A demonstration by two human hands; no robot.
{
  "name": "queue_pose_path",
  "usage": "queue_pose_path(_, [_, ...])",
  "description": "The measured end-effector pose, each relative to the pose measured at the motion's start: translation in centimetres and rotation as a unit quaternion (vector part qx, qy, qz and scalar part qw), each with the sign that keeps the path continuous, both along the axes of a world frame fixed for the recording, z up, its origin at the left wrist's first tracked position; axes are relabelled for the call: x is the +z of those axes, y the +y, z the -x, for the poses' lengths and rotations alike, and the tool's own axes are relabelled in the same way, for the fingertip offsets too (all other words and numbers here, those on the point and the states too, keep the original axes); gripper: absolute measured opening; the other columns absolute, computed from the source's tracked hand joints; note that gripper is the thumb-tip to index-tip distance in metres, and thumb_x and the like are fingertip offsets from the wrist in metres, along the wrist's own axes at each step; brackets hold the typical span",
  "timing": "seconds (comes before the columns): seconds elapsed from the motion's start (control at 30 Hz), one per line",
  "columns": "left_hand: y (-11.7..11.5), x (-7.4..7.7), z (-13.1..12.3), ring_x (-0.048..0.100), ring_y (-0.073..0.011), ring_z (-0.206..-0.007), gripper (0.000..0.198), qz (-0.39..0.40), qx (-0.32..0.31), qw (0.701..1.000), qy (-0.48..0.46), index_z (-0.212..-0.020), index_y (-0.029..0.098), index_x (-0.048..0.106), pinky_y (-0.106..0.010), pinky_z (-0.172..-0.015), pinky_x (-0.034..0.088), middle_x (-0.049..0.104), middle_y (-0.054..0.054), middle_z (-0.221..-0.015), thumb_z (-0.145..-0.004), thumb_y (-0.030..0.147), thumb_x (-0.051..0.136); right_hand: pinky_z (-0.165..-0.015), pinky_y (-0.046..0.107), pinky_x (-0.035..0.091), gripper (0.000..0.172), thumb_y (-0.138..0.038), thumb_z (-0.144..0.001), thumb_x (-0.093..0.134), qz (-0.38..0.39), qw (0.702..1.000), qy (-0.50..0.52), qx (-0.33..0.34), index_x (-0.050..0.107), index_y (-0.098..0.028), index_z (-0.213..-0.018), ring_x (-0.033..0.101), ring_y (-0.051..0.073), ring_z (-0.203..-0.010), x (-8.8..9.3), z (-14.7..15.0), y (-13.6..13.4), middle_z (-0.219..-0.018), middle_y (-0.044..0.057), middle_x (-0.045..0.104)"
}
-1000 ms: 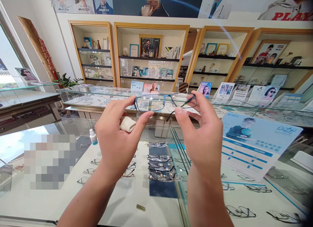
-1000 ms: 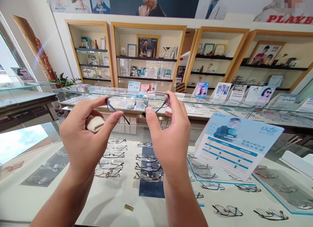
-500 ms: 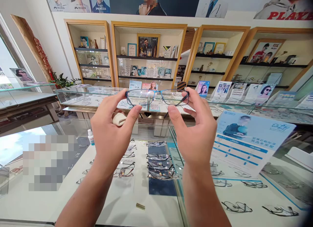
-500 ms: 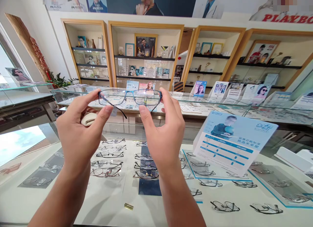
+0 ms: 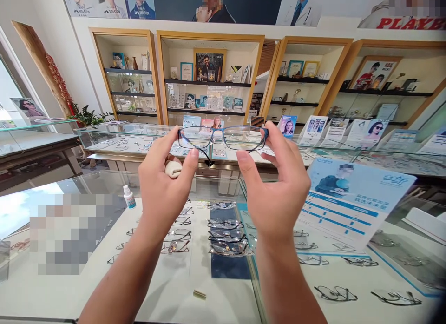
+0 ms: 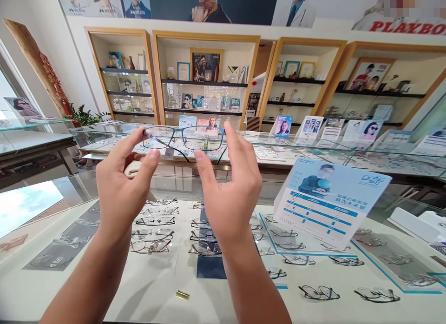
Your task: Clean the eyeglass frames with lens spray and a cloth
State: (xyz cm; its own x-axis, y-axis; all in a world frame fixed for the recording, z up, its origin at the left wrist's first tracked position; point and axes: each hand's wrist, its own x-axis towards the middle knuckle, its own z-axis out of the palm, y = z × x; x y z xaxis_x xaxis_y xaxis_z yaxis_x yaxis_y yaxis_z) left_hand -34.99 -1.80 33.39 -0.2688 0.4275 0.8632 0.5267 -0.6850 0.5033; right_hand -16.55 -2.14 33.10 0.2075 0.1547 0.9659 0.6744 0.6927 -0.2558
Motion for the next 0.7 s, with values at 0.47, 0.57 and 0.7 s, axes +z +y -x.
queue_pose_path(0.47, [0.7, -0.1, -0.5, 0.071, -0.0166, -0.083, 0.058, 0.009, -0.019, 0.999, -0.041, -0.137, 0.023, 0.076, -0.028, -0.066, 0.056, 0.079, -0.012, -0.131, -0.094, 0.061, 0.082, -0.12, 0.068, 0.06, 0.055, -0.043, -0.107, 0.066, 0.044, 0.999, 0.024, 0.021, 0.061, -0.034, -0.161, 0.064, 0.038, -0.147, 0.0, 0.7, -1.5, -0.153, 0.01, 0.07])
queue_pose_path(0.57, [0.9, -0.1, -0.6, 0.073, -0.0188, -0.09, 0.059, 0.009, -0.02, 0.999, -0.047, -0.135, 0.023, 0.077, -0.029, -0.071, 0.059, 0.079, -0.012, -0.131, -0.093, 0.064, 0.082, -0.118, 0.068, 0.061, 0.054, -0.042, -0.107, 0.065, 0.039, 0.999, 0.018, 0.009, 0.062, -0.034, -0.16, 0.065, 0.037, -0.145, 0.1, 0.7, -1.5, -0.151, 0.01, 0.071])
queue_pose_path(0.7, [1.0, -0.1, -0.6, 0.073, -0.0197, -0.091, 0.061, 0.025, -0.025, 0.998, -0.058, -0.134, 0.022, 0.077, -0.031, -0.074, 0.06, 0.079, -0.012, -0.13, -0.091, 0.064, 0.085, -0.114, 0.067, 0.064, 0.053, -0.041, -0.107, 0.065, 0.032, 0.999, 0.008, -0.013, 0.063, -0.034, -0.159, 0.068, 0.037, -0.142, 0.2, 0.8, -1.6, -0.147, 0.01, 0.074])
